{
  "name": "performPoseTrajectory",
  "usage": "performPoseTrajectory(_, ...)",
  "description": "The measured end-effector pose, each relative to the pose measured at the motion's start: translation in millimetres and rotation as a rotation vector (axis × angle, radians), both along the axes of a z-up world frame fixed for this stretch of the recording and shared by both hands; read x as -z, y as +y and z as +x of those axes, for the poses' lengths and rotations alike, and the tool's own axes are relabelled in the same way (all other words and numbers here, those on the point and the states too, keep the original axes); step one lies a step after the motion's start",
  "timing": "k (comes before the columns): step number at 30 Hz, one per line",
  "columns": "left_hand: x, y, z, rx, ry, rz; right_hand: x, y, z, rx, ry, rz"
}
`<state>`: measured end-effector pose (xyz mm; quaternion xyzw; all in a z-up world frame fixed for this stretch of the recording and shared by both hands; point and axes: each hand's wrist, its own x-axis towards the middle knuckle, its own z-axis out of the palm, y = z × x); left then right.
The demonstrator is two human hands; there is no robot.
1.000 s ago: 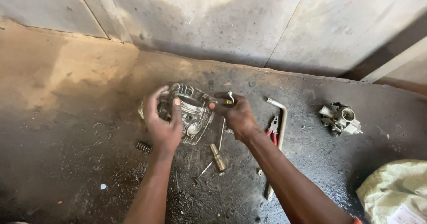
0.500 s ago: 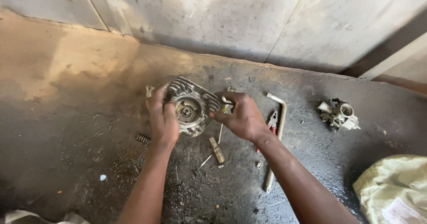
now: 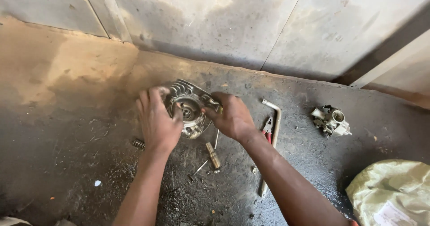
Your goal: Tightening or loosening bolts on a motorcycle engine component using a wrench.
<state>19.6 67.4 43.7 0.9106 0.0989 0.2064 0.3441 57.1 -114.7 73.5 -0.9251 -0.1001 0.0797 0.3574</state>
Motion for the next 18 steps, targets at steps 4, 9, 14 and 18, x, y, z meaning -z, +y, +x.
performPoseTrajectory(4, -26, -9, -6, 0.002, 0.177, 0.068, 2, 1, 5, 0.006, -0.008, -0.018)
performPoseTrajectory(9, 5, 7, 20, 0.105, 0.465, 0.175, -1, 1, 3, -0.005, 0.017, 0.016)
performPoseTrajectory(14, -57, -1, 15, 0.190, 0.708, 0.211, 2, -1, 4, -0.021, 0.016, 0.046)
performPoseTrajectory(18, -46, 3, 26, 0.150, 0.742, 0.230, 2, 1, 3, -0.022, 0.015, 0.065)
